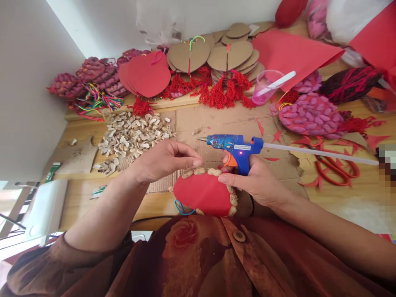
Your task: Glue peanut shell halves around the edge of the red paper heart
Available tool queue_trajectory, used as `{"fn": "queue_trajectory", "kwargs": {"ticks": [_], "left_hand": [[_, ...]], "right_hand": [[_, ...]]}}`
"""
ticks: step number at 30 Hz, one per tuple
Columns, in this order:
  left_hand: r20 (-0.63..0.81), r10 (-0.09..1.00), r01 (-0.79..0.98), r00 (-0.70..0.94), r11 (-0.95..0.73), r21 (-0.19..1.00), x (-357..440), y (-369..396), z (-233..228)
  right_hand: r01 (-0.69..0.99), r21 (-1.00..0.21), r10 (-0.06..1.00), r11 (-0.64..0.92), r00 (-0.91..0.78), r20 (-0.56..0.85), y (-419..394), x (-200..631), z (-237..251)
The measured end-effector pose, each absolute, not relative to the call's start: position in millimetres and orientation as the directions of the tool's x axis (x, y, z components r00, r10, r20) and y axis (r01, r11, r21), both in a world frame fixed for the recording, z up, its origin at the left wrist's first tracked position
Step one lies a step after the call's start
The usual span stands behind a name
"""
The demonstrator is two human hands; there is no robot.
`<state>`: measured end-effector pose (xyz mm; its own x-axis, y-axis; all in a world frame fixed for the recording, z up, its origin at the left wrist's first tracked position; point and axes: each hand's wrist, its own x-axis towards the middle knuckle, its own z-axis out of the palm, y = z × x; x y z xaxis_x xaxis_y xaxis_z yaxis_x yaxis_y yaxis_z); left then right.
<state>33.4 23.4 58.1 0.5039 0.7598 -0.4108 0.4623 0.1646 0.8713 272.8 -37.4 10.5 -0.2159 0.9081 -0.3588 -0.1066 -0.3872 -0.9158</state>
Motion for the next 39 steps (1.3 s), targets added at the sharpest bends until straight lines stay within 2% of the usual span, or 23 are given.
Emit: {"fn": "queue_trajectory", "kwargs": {"ticks": [8,11,14,19,26,33,35,39], "left_hand": [[-0.441,0.685,0.577,0.580,0.037,0.816,47.1,30.6,63.4],[-0.332,0.715,0.610,0.616,-0.166,0.775,52.9,28.4,68.7],[-0.197,0.728,0.627,0.657,-0.381,0.680,56.3,26.0,68.6],[-0.109,0.752,0.649,0.650,-0.475,0.594,56.5,19.9,58.0],[-0.068,0.825,0.632,0.561,-0.374,0.678,54.9,13.3,48.7],[-0.161,0.954,0.566,0.252,-0.011,0.824,15.1,13.7,48.8],[-0.115,0.987,0.601,0.116,0.022,0.799,-2.6,10.1,51.6],[-0.047,0.979,0.767,-0.197,0.184,0.615,-30.0,-3.5,56.5]], "right_hand": [[-0.101,-0.917,0.908,-0.386,-0.221,-0.357,-38.2,273.6,7.4],[-0.103,-0.921,0.913,-0.377,-0.211,-0.350,-39.2,274.0,4.7],[-0.094,-0.921,0.911,-0.377,-0.216,-0.351,-39.1,273.7,4.2],[-0.079,-0.921,0.909,-0.381,-0.214,-0.358,-38.7,273.1,5.3],[-0.060,-0.921,0.904,-0.384,-0.228,-0.362,-38.7,272.7,6.4],[-0.045,-0.920,0.904,-0.388,-0.212,-0.371,-38.5,273.0,6.2],[-0.057,-0.916,0.901,-0.396,-0.214,-0.377,-38.4,272.4,7.4],[-0.079,-0.915,0.908,-0.397,-0.183,-0.378,-39.0,270.9,9.5]]}}
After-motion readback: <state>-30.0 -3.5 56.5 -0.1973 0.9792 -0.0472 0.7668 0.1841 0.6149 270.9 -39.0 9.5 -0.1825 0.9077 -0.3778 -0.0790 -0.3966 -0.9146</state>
